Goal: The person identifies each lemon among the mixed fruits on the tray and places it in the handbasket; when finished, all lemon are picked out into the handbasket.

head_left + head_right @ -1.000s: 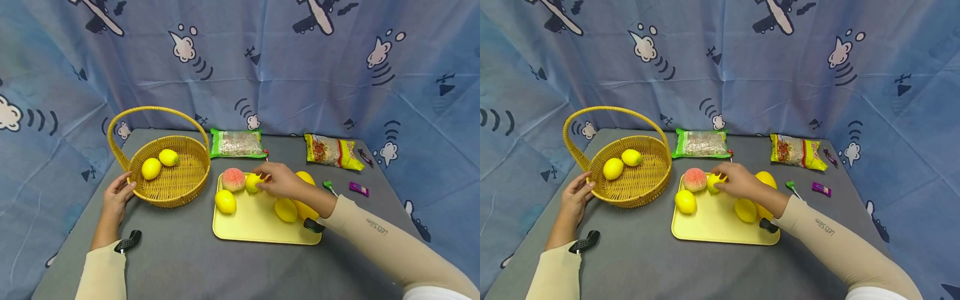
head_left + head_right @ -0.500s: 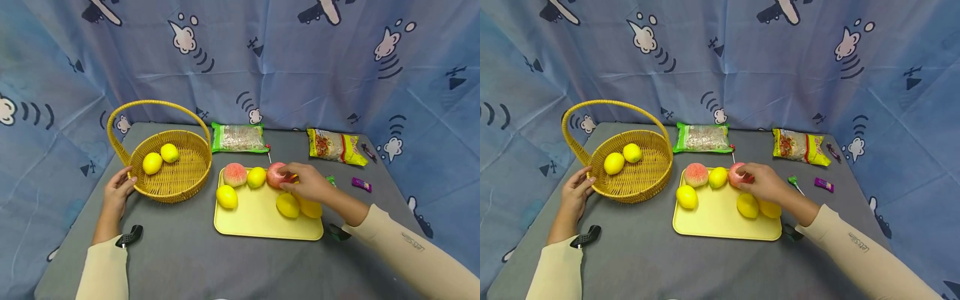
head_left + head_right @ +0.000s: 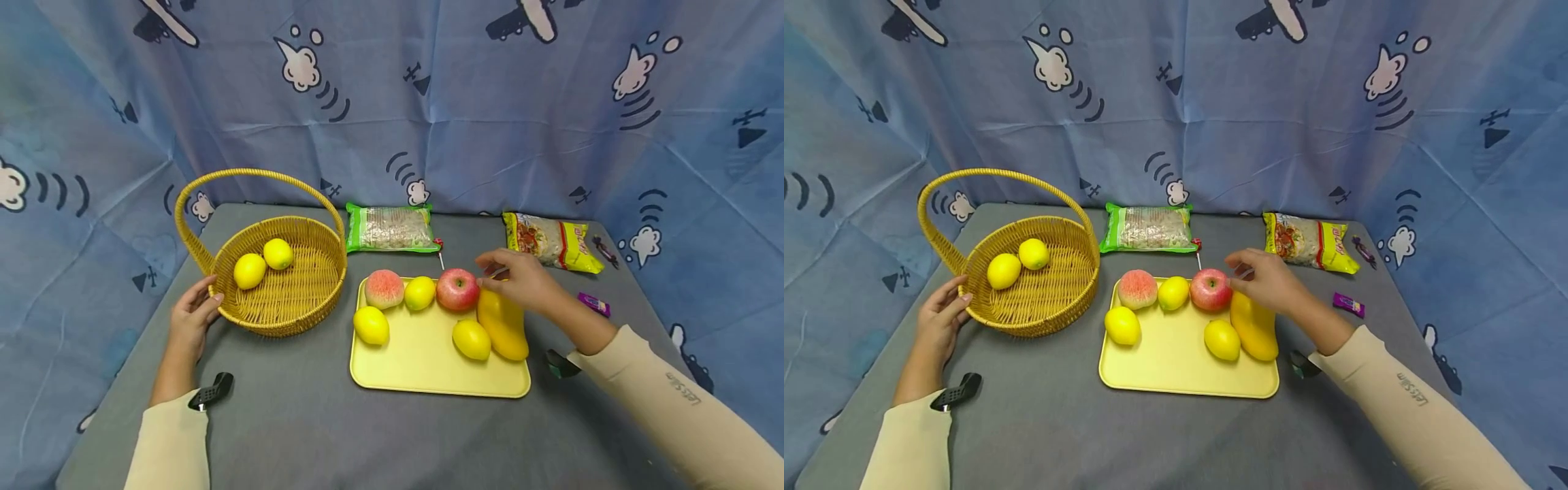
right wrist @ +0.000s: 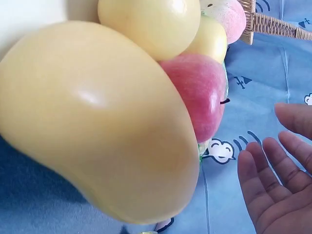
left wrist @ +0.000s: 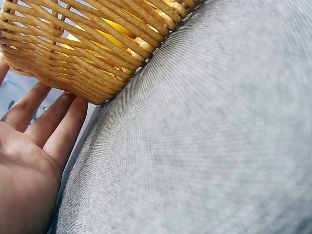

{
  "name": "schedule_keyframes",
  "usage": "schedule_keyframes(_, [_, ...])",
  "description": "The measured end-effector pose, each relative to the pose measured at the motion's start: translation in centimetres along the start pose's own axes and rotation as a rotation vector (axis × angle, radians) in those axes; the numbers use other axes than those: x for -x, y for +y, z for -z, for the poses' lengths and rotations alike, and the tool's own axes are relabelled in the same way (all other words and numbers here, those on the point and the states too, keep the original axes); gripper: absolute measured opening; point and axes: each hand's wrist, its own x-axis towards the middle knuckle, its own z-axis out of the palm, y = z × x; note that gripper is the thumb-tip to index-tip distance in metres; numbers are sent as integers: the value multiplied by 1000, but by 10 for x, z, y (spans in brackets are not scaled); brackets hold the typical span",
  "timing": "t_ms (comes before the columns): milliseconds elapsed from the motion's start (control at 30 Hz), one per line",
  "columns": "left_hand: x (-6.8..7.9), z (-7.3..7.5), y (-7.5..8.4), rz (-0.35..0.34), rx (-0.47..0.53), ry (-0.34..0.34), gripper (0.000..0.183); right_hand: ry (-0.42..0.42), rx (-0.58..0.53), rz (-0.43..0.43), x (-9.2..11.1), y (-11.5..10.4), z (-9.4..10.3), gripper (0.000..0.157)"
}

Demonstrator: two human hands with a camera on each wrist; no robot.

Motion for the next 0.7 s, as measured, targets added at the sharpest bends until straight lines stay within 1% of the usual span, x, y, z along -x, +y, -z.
schedule_keyframes(167, [0,2,-2,14,-38,6,44,1,-14,40,-2,4,-6,28])
schedule_keyframes(333, [0,1,-3,8,-32,4,43,53,-21,3,1,9,-6,29])
schedule_keyframes(433, [0,2,-1,-1,-17,11,42,52,-27,0,2,8,-7,30])
schedule_keyframes(567, [1,1,1,-8,8,13,42,-10,-2,59,7,2,-10,34])
schedule_keyframes(700, [1,1,0,-5,13,9,42,-79,41,141,19,-3,-20,38])
